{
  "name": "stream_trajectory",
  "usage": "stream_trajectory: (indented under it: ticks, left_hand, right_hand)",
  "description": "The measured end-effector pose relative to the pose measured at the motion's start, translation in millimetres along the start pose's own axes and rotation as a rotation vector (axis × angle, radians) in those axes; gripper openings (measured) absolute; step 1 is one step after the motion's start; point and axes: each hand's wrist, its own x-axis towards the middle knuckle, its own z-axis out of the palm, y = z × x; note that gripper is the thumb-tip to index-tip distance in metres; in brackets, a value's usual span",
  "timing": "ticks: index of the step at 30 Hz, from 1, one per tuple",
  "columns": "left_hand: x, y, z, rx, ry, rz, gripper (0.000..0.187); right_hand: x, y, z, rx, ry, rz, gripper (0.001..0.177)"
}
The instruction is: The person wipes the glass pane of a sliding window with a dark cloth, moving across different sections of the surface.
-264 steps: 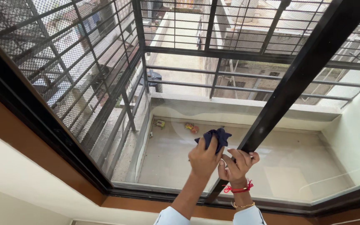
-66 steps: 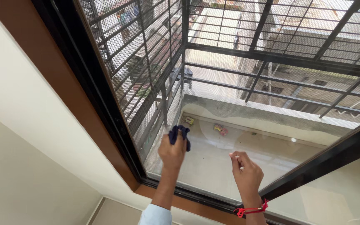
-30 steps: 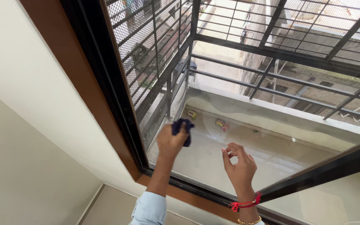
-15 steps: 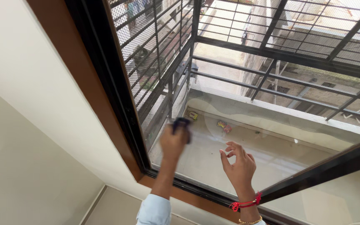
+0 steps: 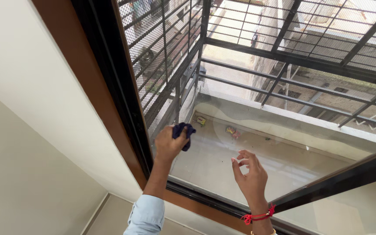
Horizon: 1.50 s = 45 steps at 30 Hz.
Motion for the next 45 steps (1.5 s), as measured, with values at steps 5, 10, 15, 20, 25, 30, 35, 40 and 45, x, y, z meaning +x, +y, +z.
stream_trajectory:
  ticks: [5, 10, 15, 20, 25, 30, 35, 40, 45]
  left_hand:
    - [2, -24, -13, 0.127, -0.006, -0.046, 0.046]
    - [3, -39, -25, 0.342, 0.049, -0.206, 0.043]
    - [3, -65, -34, 0.560, -0.061, -0.321, 0.033]
    - [0, -64, -23, 0.603, 0.014, -0.319, 0.032]
    - [2, -47, -15, 0.517, 0.065, -0.443, 0.025]
    - [7, -35, -12, 0.424, 0.137, -0.450, 0.025]
    - [6, -5, 3, 0.330, 0.183, -0.422, 0.030]
    - [-4, 38, 24, 0.113, 0.099, -0.368, 0.030]
    - [-7, 20, 16, 0.096, 0.070, -0.369, 0.032]
  right_hand:
    - [-2, -10, -4, 0.025, -0.069, 0.050, 0.035]
    - [-2, -20, 0, 0.087, -0.078, -0.076, 0.035]
    - [-5, -24, 5, 0.135, -0.104, -0.082, 0.035]
    - [-2, -26, 12, 0.174, -0.128, -0.095, 0.036]
    - [-7, -25, 16, 0.199, -0.089, -0.115, 0.033]
    - [-5, -25, 20, 0.198, -0.069, -0.099, 0.031]
    - [-2, -26, 22, 0.178, -0.079, -0.063, 0.031]
    - [4, -28, 27, 0.174, -0.071, -0.079, 0.033]
    - [-2, -26, 23, 0.147, -0.066, -0.055, 0.034]
